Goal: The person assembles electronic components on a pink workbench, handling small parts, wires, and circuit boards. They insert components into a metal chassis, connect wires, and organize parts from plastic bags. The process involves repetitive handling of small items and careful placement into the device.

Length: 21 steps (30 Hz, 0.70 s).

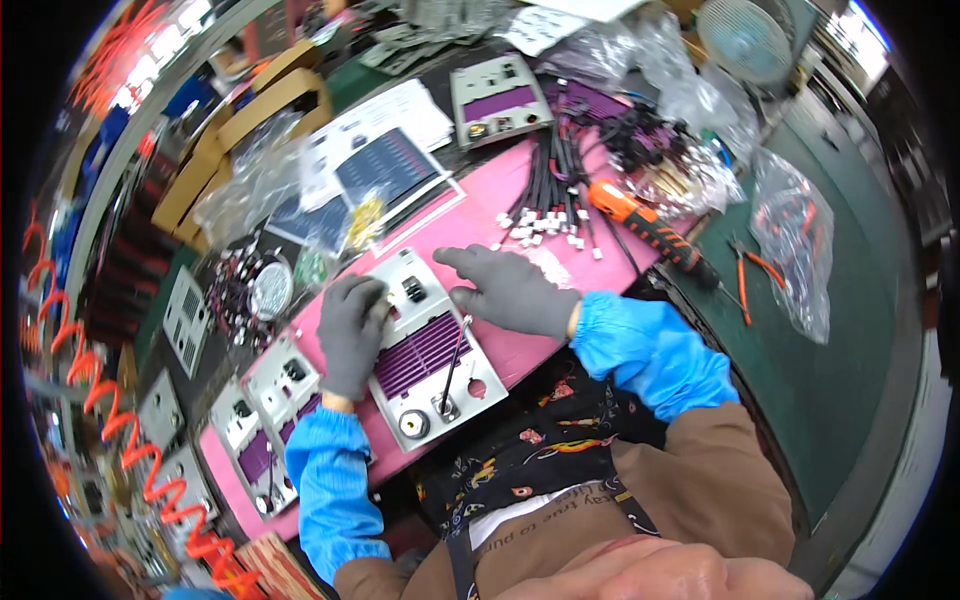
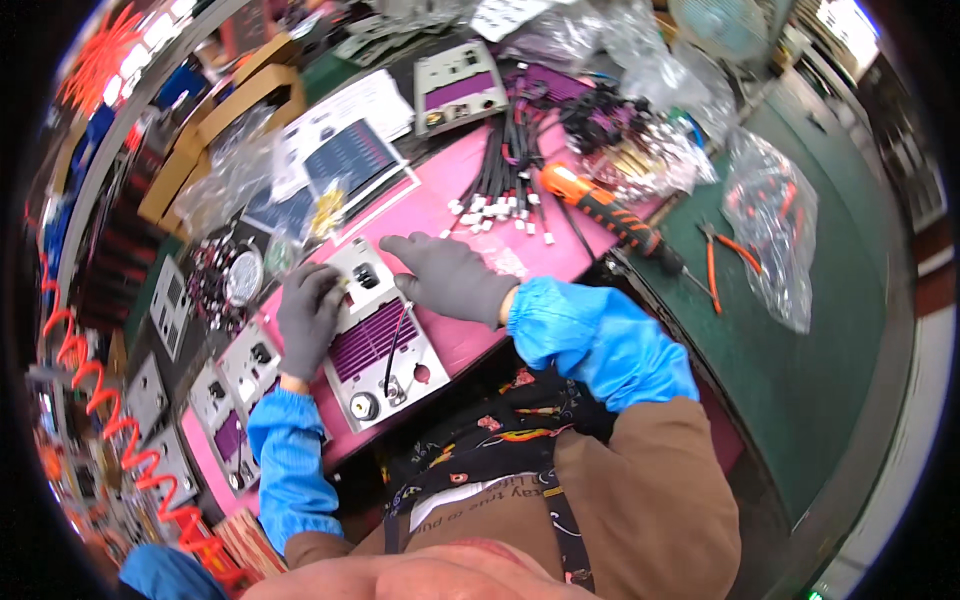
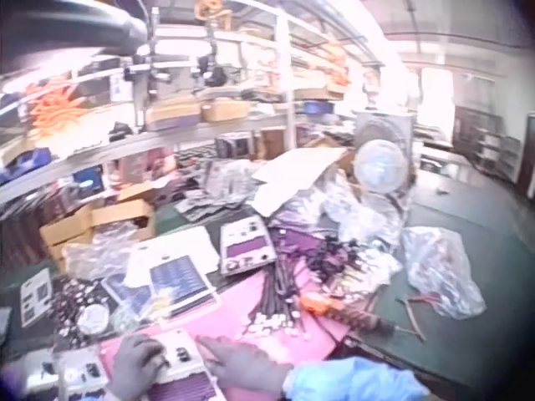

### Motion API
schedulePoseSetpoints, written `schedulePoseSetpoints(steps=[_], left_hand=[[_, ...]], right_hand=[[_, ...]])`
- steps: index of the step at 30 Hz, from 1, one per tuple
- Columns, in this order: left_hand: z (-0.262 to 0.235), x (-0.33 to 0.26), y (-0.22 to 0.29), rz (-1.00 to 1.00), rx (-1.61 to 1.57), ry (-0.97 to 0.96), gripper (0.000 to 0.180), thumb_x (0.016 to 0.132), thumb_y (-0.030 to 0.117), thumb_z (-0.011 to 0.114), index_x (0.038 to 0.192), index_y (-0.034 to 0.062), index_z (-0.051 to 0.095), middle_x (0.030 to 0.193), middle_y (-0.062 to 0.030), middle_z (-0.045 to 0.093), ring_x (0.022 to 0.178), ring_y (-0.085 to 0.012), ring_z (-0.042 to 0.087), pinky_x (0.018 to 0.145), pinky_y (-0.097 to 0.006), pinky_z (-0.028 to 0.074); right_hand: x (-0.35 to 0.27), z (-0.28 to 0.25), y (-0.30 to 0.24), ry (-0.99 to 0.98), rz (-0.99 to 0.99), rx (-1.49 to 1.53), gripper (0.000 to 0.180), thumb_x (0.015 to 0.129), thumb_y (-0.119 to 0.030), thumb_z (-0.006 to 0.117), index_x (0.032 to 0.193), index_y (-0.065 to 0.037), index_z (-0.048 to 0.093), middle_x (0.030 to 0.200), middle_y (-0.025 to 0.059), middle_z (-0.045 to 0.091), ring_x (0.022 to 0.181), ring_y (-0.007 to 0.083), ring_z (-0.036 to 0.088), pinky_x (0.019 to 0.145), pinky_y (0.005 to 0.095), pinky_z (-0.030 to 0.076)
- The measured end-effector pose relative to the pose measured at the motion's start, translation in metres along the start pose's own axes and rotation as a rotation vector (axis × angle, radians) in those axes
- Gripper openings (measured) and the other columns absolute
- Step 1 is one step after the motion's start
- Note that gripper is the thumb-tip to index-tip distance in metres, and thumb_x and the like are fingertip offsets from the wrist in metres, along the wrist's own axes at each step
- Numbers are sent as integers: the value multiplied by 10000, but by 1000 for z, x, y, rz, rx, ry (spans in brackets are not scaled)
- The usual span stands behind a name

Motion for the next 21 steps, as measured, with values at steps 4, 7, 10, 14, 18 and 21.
schedulePoseSetpoints(steps=[4, 7, 10, 14, 18, 21], left_hand=[[1, -4, -6, -87, -14, -47, 299, 804, 96, 690, 1099, 51, 666, 1155, -125, 616, 1097, -288, 595, 927, -360, 488], [6, -3, -2, -103, -23, -37, 324, 797, 107, 700, 1113, 48, 664, 1173, -130, 606, 1093, -285, 596, 936, -357, 485], [8, -3, -7, -139, -29, -45, 336, 794, 109, 706, 1121, 44, 662, 1176, -128, 603, 1086, -276, 600, 935, -355, 488], [8, -1, -8, -164, -54, -57, 345, 790, 114, 717, 1123, 40, 662, 1174, -123, 604, 1074, -267, 607, 924, -353, 497], [9, 0, -6, -135, -28, -64, 340, 788, 116, 720, 1114, 34, 666, 1169, -129, 605, 1076, -273, 605, 927, -350, 494], [6, 1, -5, -126, 16, -61, 336, 786, 117, 721, 1105, 24, 667, 1167, -133, 605, 1085, -276, 600, 931, -349, 491]], right_hand=[[-27, -91, 29, 174, -50, -269, 348, 876, -230, 624, 1197, -101, 589, 965, 162, 619, 903, 362, 645, 763, 477, 532], [-58, -202, 85, 367, 161, -396, 395, 857, -231, 650, 1226, -95, 616, 1116, 191, 654, 1020, 334, 649, 871, 413, 518], [-78, -259, 132, 313, 312, -709, 485, 866, -290, 661, 1304, -108, 560, 1054, 195, 663, 913, 368, 658, 834, 419, 525], [-83, -251, 175, 306, 345, -994, 658, 832, -323, 689, 1413, -139, 440, 1079, 246, 641, 964, 453, 624, 864, 476, 498], [-73, -264, 232, 340, 495, -725, 616, 827, -289, 684, 1397, -184, 476, 1077, 226, 665, 984, 389, 652, 852, 451, 507], [-61, -292, 219, 453, 462, -661, 495, 830, -264, 669, 1317, -261, 580, 981, 183, 701, 930, 372, 673, 839, 440, 512]])
Point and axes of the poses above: each hand's wrist, its own x-axis towards the middle knuckle, its own z-axis out of the palm, y = z × x, the point moved 9 cm from there along x, towards the middle knuckle
